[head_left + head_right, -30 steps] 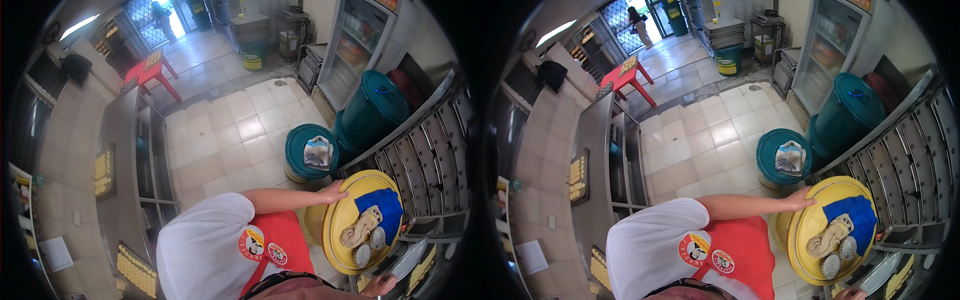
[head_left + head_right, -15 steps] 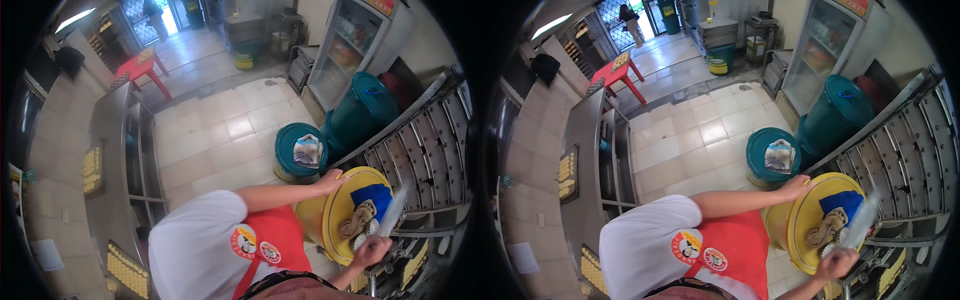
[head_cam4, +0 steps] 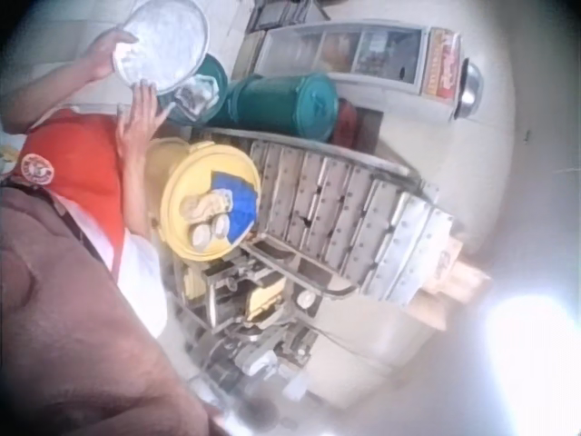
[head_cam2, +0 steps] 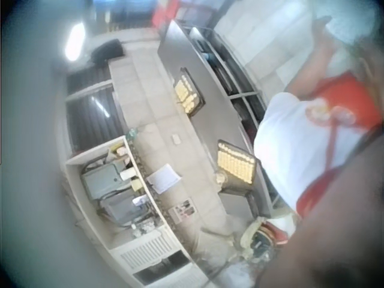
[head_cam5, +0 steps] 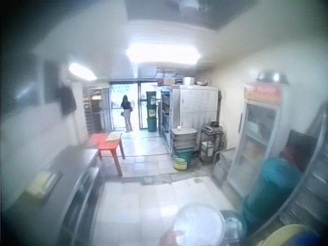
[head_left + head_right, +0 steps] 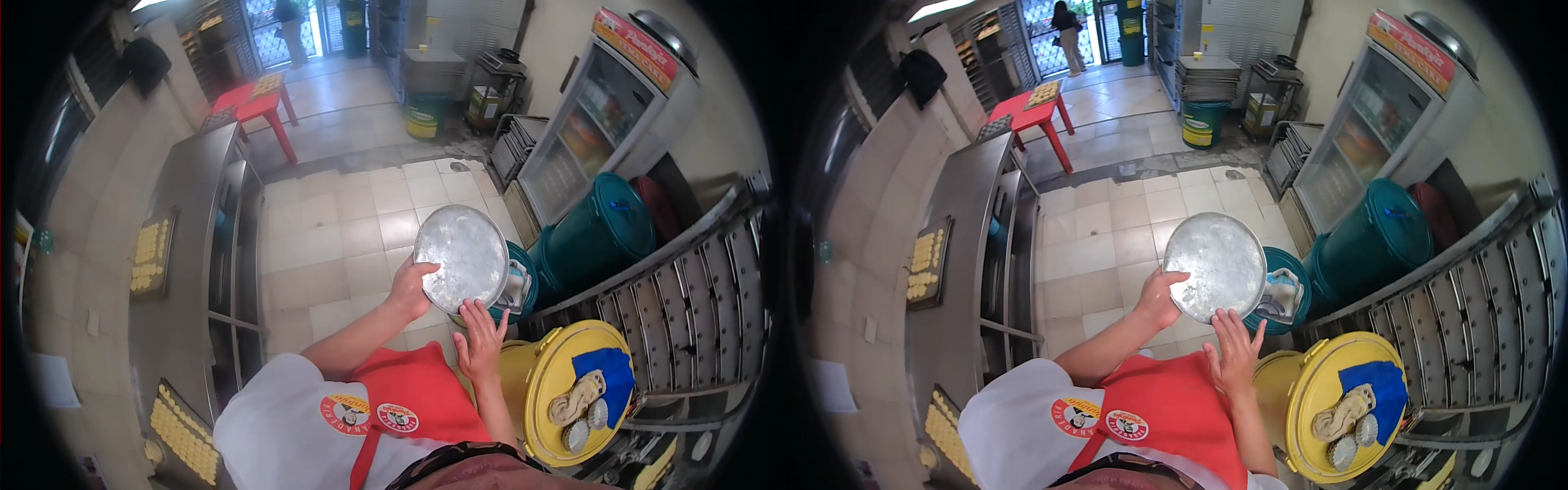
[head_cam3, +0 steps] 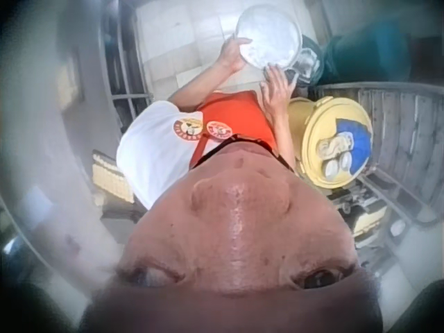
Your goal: The person collects paper liners from a container, greases them with a brush, and then rolls pieces of dough into long strips before coiling them and placing them into the prepared liners.
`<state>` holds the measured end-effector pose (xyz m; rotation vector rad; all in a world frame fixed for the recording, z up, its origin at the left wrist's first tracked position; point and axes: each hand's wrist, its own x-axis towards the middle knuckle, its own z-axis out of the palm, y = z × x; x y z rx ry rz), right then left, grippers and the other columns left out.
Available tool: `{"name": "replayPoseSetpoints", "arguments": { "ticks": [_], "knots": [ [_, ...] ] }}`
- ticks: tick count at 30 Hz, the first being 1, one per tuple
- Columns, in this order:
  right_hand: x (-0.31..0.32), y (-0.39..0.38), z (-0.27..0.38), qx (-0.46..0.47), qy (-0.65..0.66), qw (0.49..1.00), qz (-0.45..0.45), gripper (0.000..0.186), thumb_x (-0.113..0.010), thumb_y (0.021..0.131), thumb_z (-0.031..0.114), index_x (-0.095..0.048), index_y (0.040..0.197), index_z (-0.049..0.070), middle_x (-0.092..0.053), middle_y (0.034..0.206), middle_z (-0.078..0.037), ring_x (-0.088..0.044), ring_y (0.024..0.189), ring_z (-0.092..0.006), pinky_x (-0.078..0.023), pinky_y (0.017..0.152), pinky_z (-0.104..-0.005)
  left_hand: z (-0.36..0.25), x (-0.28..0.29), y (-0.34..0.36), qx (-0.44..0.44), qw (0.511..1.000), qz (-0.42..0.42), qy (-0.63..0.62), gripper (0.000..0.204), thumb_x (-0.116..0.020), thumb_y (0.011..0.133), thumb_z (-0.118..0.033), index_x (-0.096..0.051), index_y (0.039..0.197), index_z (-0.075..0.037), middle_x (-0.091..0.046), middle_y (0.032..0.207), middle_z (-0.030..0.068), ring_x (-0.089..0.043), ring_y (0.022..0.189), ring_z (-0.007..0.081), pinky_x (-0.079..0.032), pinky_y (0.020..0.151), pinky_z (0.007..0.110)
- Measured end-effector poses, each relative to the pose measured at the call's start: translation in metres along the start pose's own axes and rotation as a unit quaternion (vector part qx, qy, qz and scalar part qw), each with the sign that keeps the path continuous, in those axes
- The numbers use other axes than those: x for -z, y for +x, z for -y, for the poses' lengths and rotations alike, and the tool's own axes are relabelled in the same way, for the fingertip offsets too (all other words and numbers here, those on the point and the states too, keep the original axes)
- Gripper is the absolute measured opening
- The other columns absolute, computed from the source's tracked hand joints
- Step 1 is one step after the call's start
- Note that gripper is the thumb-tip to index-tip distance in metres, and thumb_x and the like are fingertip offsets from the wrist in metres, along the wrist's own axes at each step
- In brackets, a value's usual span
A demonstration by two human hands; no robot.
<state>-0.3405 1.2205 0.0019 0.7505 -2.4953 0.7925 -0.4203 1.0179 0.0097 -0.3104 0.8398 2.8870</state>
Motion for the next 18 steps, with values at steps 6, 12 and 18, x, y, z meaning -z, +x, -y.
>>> {"name": "replayPoseSetpoints", "arguments": {
  "ticks": [6, 12, 18],
  "knots": [
    [-0.034, 0.041, -0.014, -0.030, -0.055, 0.996, 0.063, 0.057, -0.051, 0.104, 0.035, -0.046, 0.155, 0.010, -0.047, 0.159, -0.009, -0.035, 0.152, -0.0336, 0.000, 0.120, -0.0702, -0.045, 0.018, -0.012, -0.028, 0.998, 0.045, 0.026, 0.053, -0.055, 0.091, 0.006, -0.047, 0.143, 0.002, -0.062, 0.132, 0.0175, -0.064, 0.120, 0.0311, -0.054, 0.102, 0.046],
    [-0.052, 0.080, -0.022, -0.080, -0.098, 0.989, 0.074, 0.070, -0.048, 0.106, 0.044, -0.032, 0.161, 0.004, -0.031, 0.168, -0.015, -0.022, 0.157, -0.0357, 0.002, 0.119, -0.0718, -0.056, 0.024, -0.016, -0.017, 0.996, 0.052, 0.073, 0.057, -0.055, 0.091, 0.006, -0.045, 0.146, -0.003, -0.062, 0.133, 0.0160, -0.062, 0.123, 0.0307, -0.053, 0.105, 0.046],
    [-0.076, 0.075, -0.030, -0.140, -0.051, 0.984, 0.101, 0.080, -0.046, 0.105, 0.052, -0.027, 0.161, -0.001, -0.028, 0.168, -0.019, -0.016, 0.159, -0.0359, 0.002, 0.121, -0.0682, -0.051, 0.030, -0.004, -0.022, 0.995, 0.060, 0.072, 0.054, -0.055, 0.089, 0.007, -0.048, 0.142, 0.000, -0.063, 0.131, 0.0169, -0.062, 0.123, 0.0318, -0.052, 0.106, 0.048]
  ]
}}
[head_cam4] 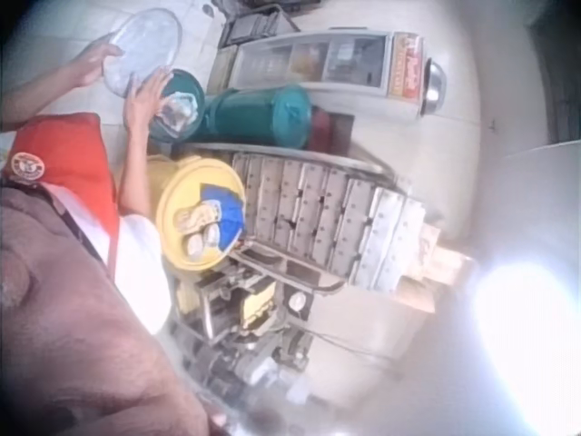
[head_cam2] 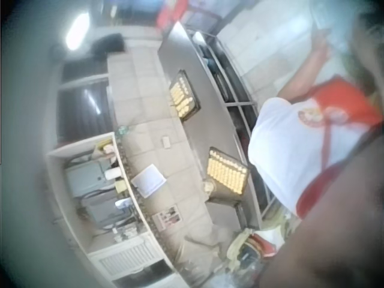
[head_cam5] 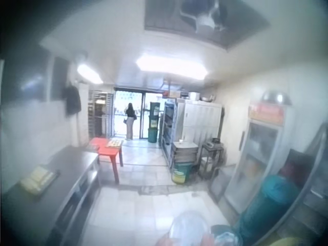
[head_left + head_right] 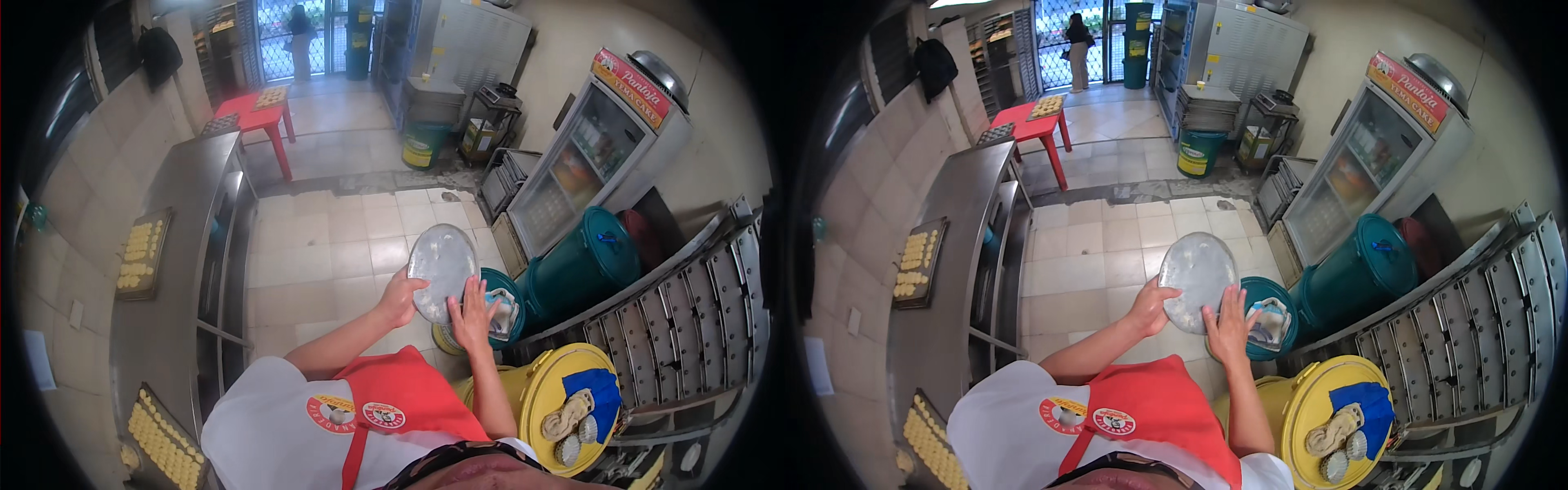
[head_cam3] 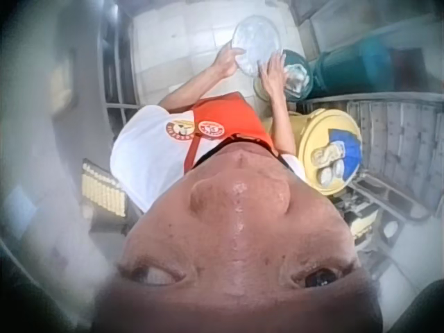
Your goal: The person collects paper liners from a container, greases them with a brush, and then rolls pieces of dough into long strips before coiling them and placing them into the prepared liners.
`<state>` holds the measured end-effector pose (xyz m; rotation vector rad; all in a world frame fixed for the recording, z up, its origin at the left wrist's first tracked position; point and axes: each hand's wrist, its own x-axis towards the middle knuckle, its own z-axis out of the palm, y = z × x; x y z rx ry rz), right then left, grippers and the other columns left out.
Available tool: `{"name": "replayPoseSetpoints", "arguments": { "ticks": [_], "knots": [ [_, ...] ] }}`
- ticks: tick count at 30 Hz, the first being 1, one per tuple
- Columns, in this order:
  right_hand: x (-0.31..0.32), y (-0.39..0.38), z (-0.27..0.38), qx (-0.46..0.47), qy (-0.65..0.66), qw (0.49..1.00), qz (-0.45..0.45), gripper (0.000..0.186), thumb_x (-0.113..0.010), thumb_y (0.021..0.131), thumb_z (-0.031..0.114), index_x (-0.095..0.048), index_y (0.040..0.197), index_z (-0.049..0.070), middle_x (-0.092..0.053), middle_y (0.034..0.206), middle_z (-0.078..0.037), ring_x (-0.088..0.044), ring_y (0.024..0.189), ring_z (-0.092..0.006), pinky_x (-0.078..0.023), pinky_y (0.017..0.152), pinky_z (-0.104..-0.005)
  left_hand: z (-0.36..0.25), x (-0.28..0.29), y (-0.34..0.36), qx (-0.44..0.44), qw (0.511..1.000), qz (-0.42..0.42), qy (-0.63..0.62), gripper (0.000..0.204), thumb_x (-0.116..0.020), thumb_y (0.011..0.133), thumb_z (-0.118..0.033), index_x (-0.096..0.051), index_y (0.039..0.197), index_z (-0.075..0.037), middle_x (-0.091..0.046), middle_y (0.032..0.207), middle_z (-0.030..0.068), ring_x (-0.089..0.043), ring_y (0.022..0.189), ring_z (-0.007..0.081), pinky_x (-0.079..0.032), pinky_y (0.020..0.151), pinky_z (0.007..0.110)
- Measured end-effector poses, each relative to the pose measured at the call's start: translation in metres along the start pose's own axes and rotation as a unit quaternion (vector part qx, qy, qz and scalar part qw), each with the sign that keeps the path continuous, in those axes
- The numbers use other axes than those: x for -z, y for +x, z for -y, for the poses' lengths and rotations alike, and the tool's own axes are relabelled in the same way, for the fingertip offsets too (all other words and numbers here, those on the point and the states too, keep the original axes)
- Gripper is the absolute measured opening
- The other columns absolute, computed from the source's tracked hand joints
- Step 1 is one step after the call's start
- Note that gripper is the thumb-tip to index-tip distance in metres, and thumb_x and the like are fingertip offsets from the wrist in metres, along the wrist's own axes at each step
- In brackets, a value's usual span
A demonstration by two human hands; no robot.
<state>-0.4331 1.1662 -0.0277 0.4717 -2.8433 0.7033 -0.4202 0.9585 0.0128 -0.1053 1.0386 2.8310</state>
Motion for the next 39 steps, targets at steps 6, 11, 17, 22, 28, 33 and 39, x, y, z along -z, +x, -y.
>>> {"name": "replayPoseSetpoints", "arguments": {
  "ticks": [6, 11, 17, 22, 28, 33, 39],
  "knots": [
    [-0.010, -0.026, 0.022, 0.037, 0.085, 0.996, -0.010, 0.067, -0.051, 0.104, 0.050, -0.052, 0.147, -0.002, -0.049, 0.154, -0.020, -0.043, 0.146, -0.0336, -0.007, 0.120, -0.0691, -0.003, 0.008, 0.015, -0.027, 0.999, -0.034, -0.033, 0.050, -0.054, 0.088, 0.006, -0.051, 0.138, 0.003, -0.063, 0.128, 0.0175, -0.063, 0.119, 0.0317, -0.053, 0.103, 0.047],
    [0.002, -0.009, 0.007, 0.000, -0.027, 1.000, -0.012, 0.059, -0.050, 0.105, 0.046, -0.057, 0.143, 0.001, -0.055, 0.150, -0.016, -0.045, 0.146, -0.0311, -0.006, 0.118, -0.0729, 0.003, 0.009, 0.018, -0.028, 0.998, -0.044, -0.035, 0.051, -0.054, 0.087, 0.006, -0.052, 0.138, 0.002, -0.064, 0.125, 0.0166, -0.064, 0.116, 0.0305, -0.054, 0.101, 0.046],
    [0.002, -0.006, 0.010, 0.023, 0.018, 0.998, -0.046, 0.045, -0.053, 0.105, 0.037, -0.067, 0.131, 0.004, -0.064, 0.140, -0.014, -0.054, 0.137, -0.0317, -0.016, 0.116, -0.0710, 0.006, 0.008, 0.030, -0.065, 0.996, -0.049, -0.048, 0.048, -0.055, 0.089, 0.005, -0.052, 0.137, 0.001, -0.064, 0.125, 0.0153, -0.064, 0.116, 0.0295, -0.053, 0.102, 0.044],
    [-0.001, -0.014, 0.012, 0.052, 0.032, 0.996, -0.068, 0.034, -0.064, 0.099, 0.024, -0.069, 0.127, 0.006, -0.066, 0.134, -0.010, -0.057, 0.127, -0.0291, -0.027, 0.112, -0.0668, 0.015, 0.008, 0.034, -0.093, 0.992, -0.074, -0.040, 0.044, -0.056, 0.093, 0.003, -0.052, 0.137, 0.001, -0.064, 0.127, 0.0146, -0.065, 0.116, 0.0294, -0.054, 0.101, 0.044],
    [0.010, 0.007, -0.022, 0.018, 0.037, 0.994, -0.100, 0.042, -0.063, 0.088, 0.009, -0.070, 0.129, 0.009, -0.064, 0.133, -0.009, -0.056, 0.124, -0.0311, -0.039, 0.103, -0.0471, 0.020, -0.002, 0.025, -0.067, 0.997, -0.027, -0.015, 0.052, -0.057, 0.092, 0.003, -0.049, 0.143, 0.000, -0.062, 0.134, 0.0143, -0.061, 0.122, 0.0276, -0.050, 0.105, 0.042],
    [0.017, 0.017, -0.024, 0.013, 0.078, 0.990, -0.113, 0.038, -0.063, 0.092, 0.014, -0.068, 0.128, 0.005, -0.065, 0.129, -0.013, -0.056, 0.122, -0.0343, -0.040, 0.104, -0.0480, 0.029, -0.008, 0.016, -0.045, 0.999, -0.018, -0.010, 0.045, -0.057, 0.093, 0.003, -0.052, 0.138, -0.002, -0.065, 0.128, 0.0130, -0.065, 0.117, 0.0275, -0.053, 0.101, 0.043],
    [0.000, 0.022, -0.023, 0.011, 0.118, 0.976, -0.184, 0.023, -0.065, 0.092, 0.005, -0.070, 0.113, -0.001, -0.067, 0.110, -0.021, -0.063, 0.103, -0.0395, -0.051, 0.092, -0.0461, 0.041, -0.014, 0.019, -0.024, 1.000, -0.015, 0.001, 0.044, -0.056, 0.093, 0.004, -0.052, 0.137, 0.000, -0.065, 0.128, 0.0140, -0.065, 0.117, 0.0277, -0.053, 0.101, 0.044]
  ]
}}
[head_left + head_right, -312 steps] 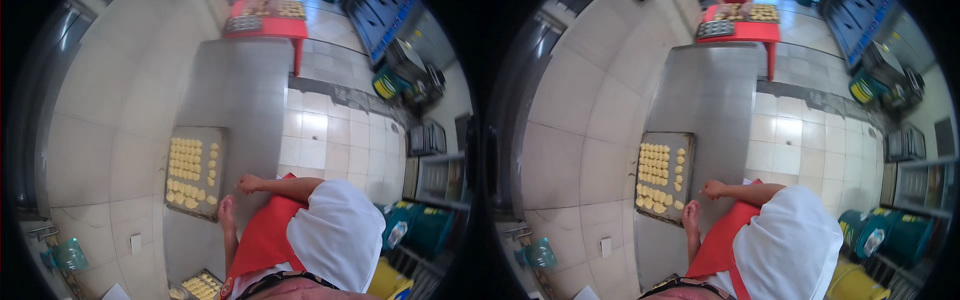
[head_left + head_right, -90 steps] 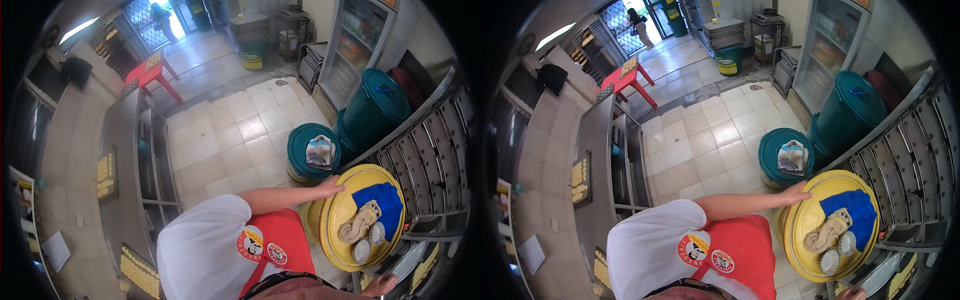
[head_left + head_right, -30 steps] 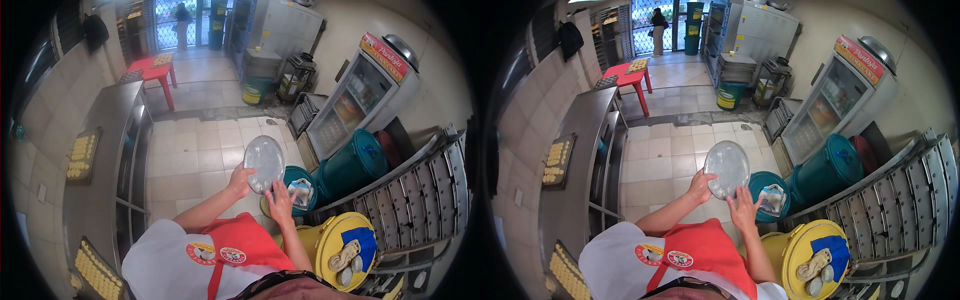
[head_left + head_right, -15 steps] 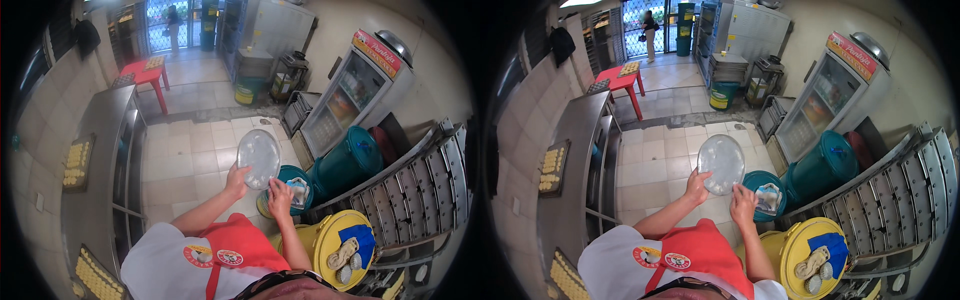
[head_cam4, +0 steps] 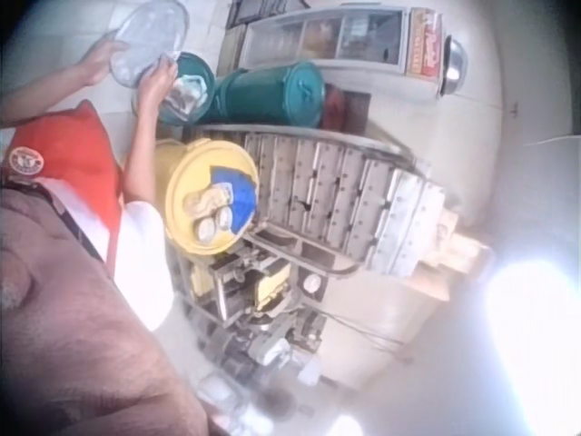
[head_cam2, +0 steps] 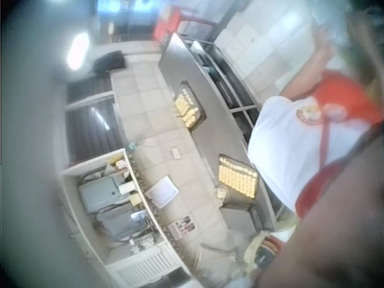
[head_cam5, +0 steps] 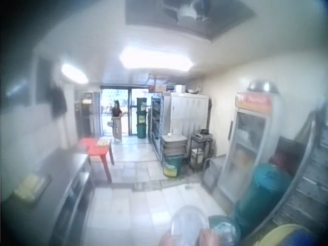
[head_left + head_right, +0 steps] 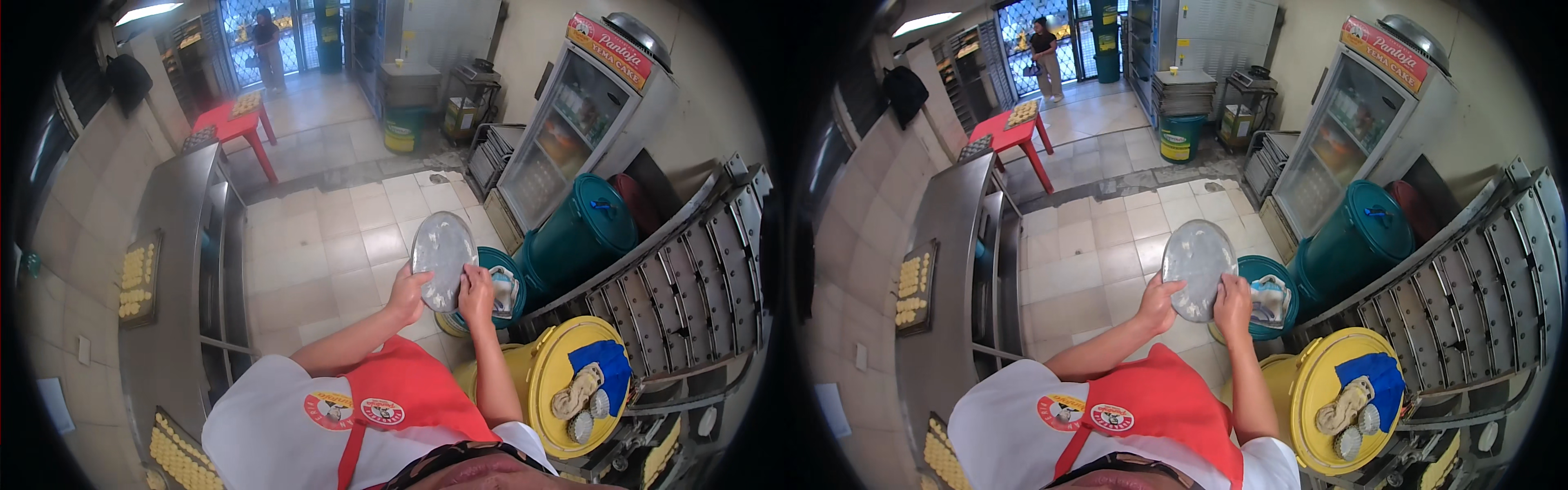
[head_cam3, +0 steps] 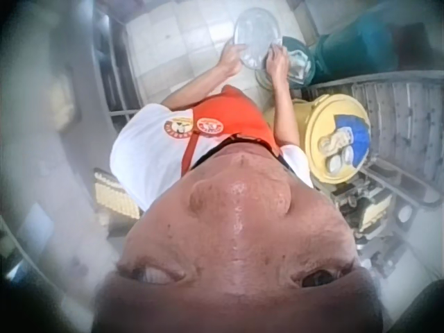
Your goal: The person collects paper liners from a container, greases them with a brush, and then rolls pieces of dough into long strips before coiling them and placing them into the prepared liners.
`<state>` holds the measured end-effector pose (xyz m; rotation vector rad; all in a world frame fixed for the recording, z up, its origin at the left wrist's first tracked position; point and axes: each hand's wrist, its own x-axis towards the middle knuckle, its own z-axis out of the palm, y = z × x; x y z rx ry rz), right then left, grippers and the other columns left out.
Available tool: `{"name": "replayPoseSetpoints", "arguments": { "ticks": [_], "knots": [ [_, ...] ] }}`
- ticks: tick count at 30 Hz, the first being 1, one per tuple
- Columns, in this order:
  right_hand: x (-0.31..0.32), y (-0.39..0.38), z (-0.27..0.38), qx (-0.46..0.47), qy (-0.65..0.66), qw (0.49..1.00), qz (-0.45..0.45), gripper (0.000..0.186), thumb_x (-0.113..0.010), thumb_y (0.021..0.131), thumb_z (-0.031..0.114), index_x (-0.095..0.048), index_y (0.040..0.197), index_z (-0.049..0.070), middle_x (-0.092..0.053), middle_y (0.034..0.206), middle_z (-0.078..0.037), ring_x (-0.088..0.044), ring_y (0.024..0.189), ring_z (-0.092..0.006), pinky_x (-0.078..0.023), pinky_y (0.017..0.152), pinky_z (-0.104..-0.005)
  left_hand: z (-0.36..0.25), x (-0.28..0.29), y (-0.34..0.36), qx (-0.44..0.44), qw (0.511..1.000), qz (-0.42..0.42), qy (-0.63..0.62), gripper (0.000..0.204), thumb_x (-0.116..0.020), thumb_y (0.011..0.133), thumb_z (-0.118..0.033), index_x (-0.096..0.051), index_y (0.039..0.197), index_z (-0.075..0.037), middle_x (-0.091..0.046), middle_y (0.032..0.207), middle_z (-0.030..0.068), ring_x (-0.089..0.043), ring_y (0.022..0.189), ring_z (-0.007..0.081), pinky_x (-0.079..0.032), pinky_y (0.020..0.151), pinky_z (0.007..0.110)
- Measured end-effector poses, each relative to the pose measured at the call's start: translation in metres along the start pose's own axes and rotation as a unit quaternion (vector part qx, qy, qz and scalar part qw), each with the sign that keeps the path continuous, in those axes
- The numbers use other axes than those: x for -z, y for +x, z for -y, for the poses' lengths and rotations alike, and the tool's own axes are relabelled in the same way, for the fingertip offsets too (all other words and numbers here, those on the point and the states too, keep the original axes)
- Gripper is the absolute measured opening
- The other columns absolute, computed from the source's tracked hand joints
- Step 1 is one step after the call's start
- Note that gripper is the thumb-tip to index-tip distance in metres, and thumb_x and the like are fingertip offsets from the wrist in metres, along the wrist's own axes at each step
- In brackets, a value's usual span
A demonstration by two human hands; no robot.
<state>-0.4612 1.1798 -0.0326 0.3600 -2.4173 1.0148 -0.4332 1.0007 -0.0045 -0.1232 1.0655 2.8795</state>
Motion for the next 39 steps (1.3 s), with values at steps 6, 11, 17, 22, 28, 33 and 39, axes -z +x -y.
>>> {"name": "replayPoseSetpoints", "arguments": {
  "ticks": [6, 11, 17, 22, 28, 33, 39],
  "knots": [
    [0.004, -0.038, -0.004, 0.022, 0.032, 0.999, 0.008, 0.008, -0.067, 0.089, 0.005, -0.074, 0.093, 0.003, -0.069, 0.094, -0.014, -0.065, 0.096, -0.0369, -0.051, 0.087, -0.0455, 0.008, 0.005, 0.006, -0.004, 1.000, -0.025, 0.002, 0.043, -0.057, 0.095, 0.002, -0.051, 0.138, 0.000, -0.064, 0.130, 0.0155, -0.064, 0.118, 0.0290, -0.053, 0.103, 0.045],
    [0.014, 0.002, -0.041, -0.021, -0.061, 0.998, -0.025, 0.011, -0.069, 0.089, 0.008, -0.076, 0.096, 0.003, -0.069, 0.097, -0.013, -0.065, 0.098, -0.0351, -0.050, 0.090, -0.0463, 0.010, -0.004, -0.012, 0.098, 0.995, -0.004, -0.003, 0.045, -0.058, 0.098, -0.002, -0.048, 0.142, 0.000, -0.063, 0.131, 0.0154, -0.063, 0.122, 0.0299, -0.053, 0.104, 0.048],
    [-0.011, 0.038, 0.003, 0.055, 0.022, 0.994, -0.096, 0.022, -0.064, 0.092, 0.004, -0.074, 0.112, 0.001, -0.068, 0.111, -0.018, -0.063, 0.105, -0.0372, -0.049, 0.096, -0.0456, 0.022, -0.007, -0.010, 0.135, 0.988, 0.069, 0.043, 0.043, -0.059, 0.103, -0.014, -0.047, 0.144, -0.006, -0.063, 0.131, 0.0099, -0.064, 0.122, 0.0236, -0.056, 0.099, 0.045],
    [-0.011, 0.026, 0.055, 0.111, 0.139, 0.984, 0.027, 0.026, -0.063, 0.088, -0.002, -0.072, 0.112, 0.001, -0.069, 0.113, -0.017, -0.062, 0.107, -0.0377, -0.050, 0.095, -0.0443, 0.010, 0.006, 0.014, 0.105, 0.990, 0.083, 0.043, 0.040, -0.051, 0.110, -0.038, -0.051, 0.137, -0.009, -0.063, 0.127, 0.0067, -0.065, 0.114, 0.0195, -0.056, 0.098, 0.039],
    [-0.003, 0.006, 0.043, 0.146, 0.151, 0.970, 0.125, 0.015, -0.071, 0.087, 0.002, -0.075, 0.102, 0.002, -0.071, 0.103, -0.014, -0.065, 0.100, -0.0347, -0.052, 0.088, -0.0419, -0.001, 0.030, 0.038, 0.045, 0.997, 0.020, -0.059, 0.059, -0.040, 0.110, -0.049, -0.042, 0.149, -0.005, -0.057, 0.143, 0.0139, -0.057, 0.132, 0.0286, -0.049, 0.110, 0.048],
    [0.000, 0.029, -0.013, 0.143, 0.066, 0.986, 0.053, 0.014, -0.073, 0.085, 0.003, -0.074, 0.099, 0.003, -0.069, 0.099, -0.013, -0.065, 0.098, -0.0348, -0.052, 0.088, -0.0422, -0.022, 0.026, 0.024, 0.086, 0.994, 0.053, -0.040, 0.063, -0.040, 0.109, -0.051, -0.037, 0.153, -0.007, -0.052, 0.150, 0.0147, -0.053, 0.138, 0.0302, -0.046, 0.113, 0.050],
    [-0.009, 0.063, 0.020, 0.061, 0.023, 0.996, -0.056, 0.017, -0.073, 0.089, 0.013, -0.075, 0.101, 0.002, -0.069, 0.102, -0.015, -0.064, 0.100, -0.0365, -0.051, 0.089, -0.0435, -0.005, 0.014, 0.009, 0.099, 0.991, 0.083, 0.032, 0.059, -0.045, 0.108, -0.049, -0.039, 0.151, -0.009, -0.055, 0.145, 0.0114, -0.057, 0.132, 0.0273, -0.049, 0.109, 0.049]
  ]
}}
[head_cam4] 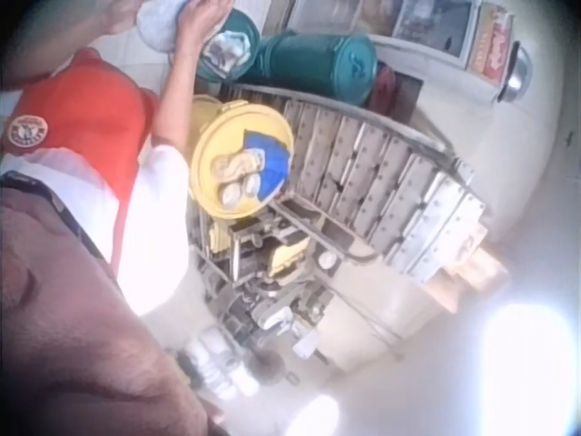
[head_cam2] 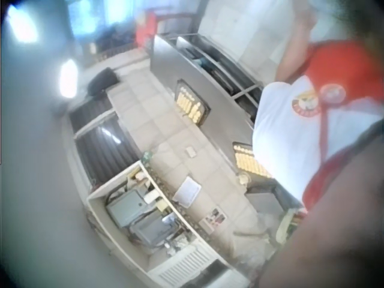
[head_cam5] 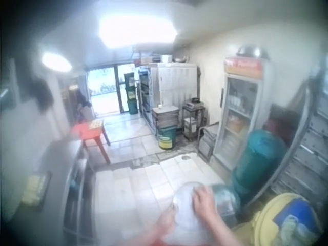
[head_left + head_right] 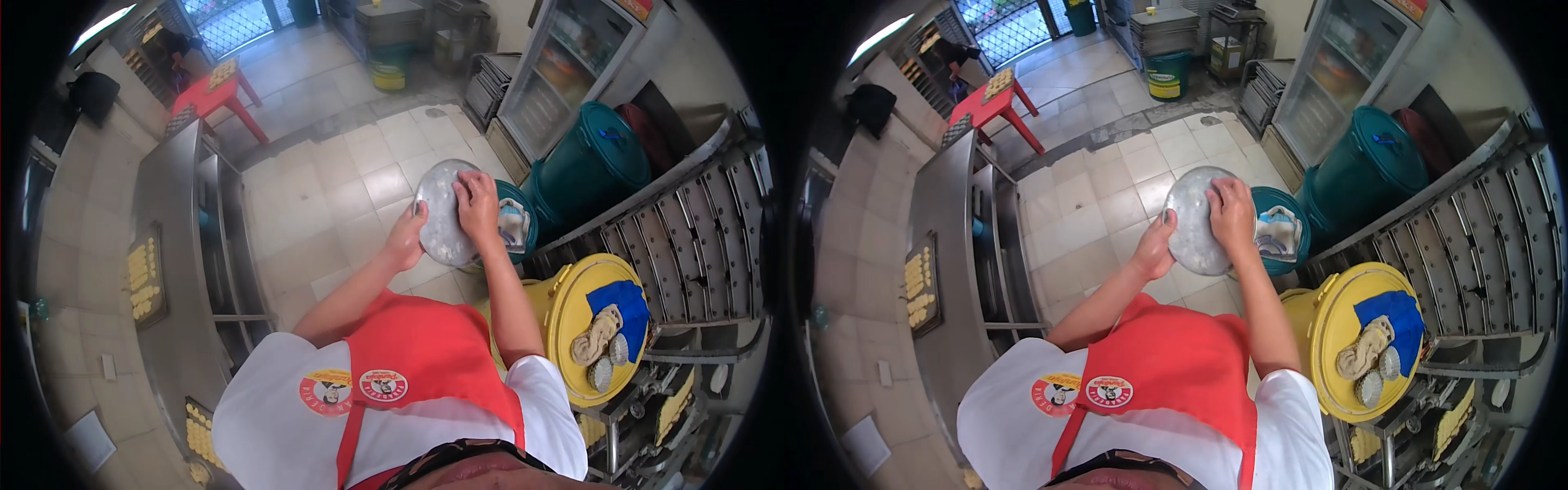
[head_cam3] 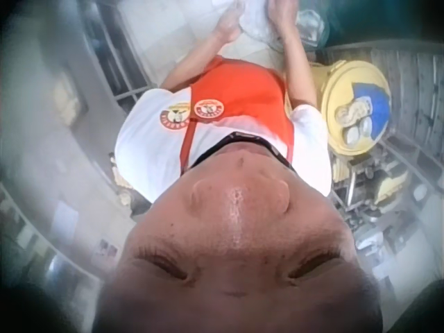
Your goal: The person collects paper liners from a container, greases them with a brush, and then rolls pieces of dough into long strips before coiling them and placing them into the prepared liners.
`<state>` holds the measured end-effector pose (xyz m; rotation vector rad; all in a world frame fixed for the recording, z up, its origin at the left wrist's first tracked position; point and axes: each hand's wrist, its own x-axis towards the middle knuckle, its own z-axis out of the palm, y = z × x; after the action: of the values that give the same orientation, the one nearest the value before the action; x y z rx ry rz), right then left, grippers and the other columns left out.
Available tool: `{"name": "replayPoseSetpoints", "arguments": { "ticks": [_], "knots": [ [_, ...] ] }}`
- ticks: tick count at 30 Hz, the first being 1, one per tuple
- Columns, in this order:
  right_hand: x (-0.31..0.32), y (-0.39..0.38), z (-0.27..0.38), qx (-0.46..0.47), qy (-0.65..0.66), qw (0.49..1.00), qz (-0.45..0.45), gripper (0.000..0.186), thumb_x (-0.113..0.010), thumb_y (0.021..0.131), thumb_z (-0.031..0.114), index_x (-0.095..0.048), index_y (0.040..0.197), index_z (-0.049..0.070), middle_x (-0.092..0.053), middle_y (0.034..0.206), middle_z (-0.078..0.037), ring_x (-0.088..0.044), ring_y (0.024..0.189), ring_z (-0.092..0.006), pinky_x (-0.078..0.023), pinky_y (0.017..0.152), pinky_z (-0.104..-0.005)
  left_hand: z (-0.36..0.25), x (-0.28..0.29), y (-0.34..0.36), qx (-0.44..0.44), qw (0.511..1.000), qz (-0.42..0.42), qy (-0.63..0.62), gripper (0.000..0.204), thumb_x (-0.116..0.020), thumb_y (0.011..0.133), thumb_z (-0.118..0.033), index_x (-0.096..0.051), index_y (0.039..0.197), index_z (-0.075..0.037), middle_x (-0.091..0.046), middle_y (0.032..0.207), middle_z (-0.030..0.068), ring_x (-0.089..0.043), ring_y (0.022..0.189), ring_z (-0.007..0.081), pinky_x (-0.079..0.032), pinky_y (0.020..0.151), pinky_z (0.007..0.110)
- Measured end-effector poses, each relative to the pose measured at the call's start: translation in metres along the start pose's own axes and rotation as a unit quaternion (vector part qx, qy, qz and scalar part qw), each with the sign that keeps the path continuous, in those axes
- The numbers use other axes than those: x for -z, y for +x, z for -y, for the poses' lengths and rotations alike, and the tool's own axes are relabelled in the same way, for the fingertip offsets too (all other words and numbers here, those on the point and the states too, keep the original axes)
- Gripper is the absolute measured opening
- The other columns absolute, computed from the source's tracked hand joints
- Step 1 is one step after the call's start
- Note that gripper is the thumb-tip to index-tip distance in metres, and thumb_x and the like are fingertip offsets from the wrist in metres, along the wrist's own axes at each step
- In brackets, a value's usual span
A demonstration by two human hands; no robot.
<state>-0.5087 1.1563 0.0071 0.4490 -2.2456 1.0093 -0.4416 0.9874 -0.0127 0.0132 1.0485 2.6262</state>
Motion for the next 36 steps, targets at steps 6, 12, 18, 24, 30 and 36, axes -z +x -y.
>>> {"name": "replayPoseSetpoints", "arguments": {
  "ticks": [6, 12, 18, 24, 30, 36],
  "knots": [
    [-0.027, -0.021, 0.031, 0.028, 0.138, 0.990, 0.023, 0.010, -0.073, 0.087, 0.006, -0.073, 0.095, 0.002, -0.068, 0.099, -0.015, -0.064, 0.094, -0.0368, -0.050, 0.088, -0.0434, 0.003, 0.009, -0.005, -0.006, 0.998, -0.042, 0.056, 0.049, -0.049, 0.110, -0.040, -0.043, 0.148, -0.011, -0.059, 0.137, 0.0085, -0.059, 0.125, 0.0197, -0.053, 0.103, 0.043],
    [-0.029, -0.007, -0.036, -0.023, 0.036, 0.999, -0.019, 0.005, -0.069, 0.091, 0.007, -0.069, 0.094, 0.002, -0.067, 0.096, -0.016, -0.062, 0.093, -0.0370, -0.049, 0.085, -0.0445, 0.014, 0.008, -0.009, -0.034, 0.996, -0.027, 0.081, 0.047, -0.052, 0.110, -0.035, -0.045, 0.147, -0.006, -0.060, 0.132, 0.0072, -0.060, 0.119, 0.0172, -0.053, 0.097, 0.039],
    [-0.029, -0.056, -0.054, -0.003, -0.105, 0.994, 0.042, 0.006, -0.066, 0.092, 0.008, -0.067, 0.093, 0.002, -0.066, 0.095, -0.016, -0.062, 0.093, -0.0386, -0.050, 0.083, -0.0471, -0.009, 0.017, -0.014, -0.047, 0.997, -0.060, -0.027, 0.050, -0.053, 0.109, -0.034, -0.044, 0.148, -0.005, -0.060, 0.136, 0.0095, -0.060, 0.124, 0.0219, -0.053, 0.103, 0.042],
    [-0.033, -0.079, -0.051, -0.010, -0.086, 0.995, 0.042, 0.004, -0.070, 0.086, 0.007, -0.070, 0.089, 0.003, -0.067, 0.090, -0.018, -0.063, 0.090, -0.0407, -0.050, 0.082, -0.0494, -0.015, 0.032, 0.013, -0.070, 0.990, -0.083, -0.085, 0.047, -0.053, 0.108, -0.036, -0.047, 0.144, -0.005, -0.062, 0.136, 0.0126, -0.062, 0.124, 0.0301, -0.051, 0.106, 0.050],
    [-0.023, -0.064, -0.029, 0.046, -0.037, 0.998, 0.030, 0.010, -0.073, 0.084, 0.007, -0.072, 0.093, 0.008, -0.070, 0.096, -0.008, -0.064, 0.092, -0.0302, -0.046, 0.079, -0.0416, -0.042, 0.016, 0.004, -0.070, 0.991, -0.108, -0.029, 0.053, -0.050, 0.110, -0.037, -0.040, 0.150, -0.003, -0.056, 0.143, 0.0138, -0.056, 0.132, 0.0298, -0.047, 0.111, 0.050],
    [0.004, -0.007, -0.045, 0.112, -0.110, 0.987, -0.012, 0.015, -0.073, 0.084, 0.006, -0.074, 0.098, 0.011, -0.072, 0.099, -0.004, -0.063, 0.090, -0.0256, -0.045, 0.077, -0.0397, -0.030, 0.011, 0.001, -0.033, 0.997, -0.056, 0.043, 0.055, -0.048, 0.110, -0.037, -0.038, 0.152, -0.003, -0.053, 0.146, 0.0151, -0.055, 0.133, 0.0299, -0.046, 0.111, 0.049]
  ]
}}
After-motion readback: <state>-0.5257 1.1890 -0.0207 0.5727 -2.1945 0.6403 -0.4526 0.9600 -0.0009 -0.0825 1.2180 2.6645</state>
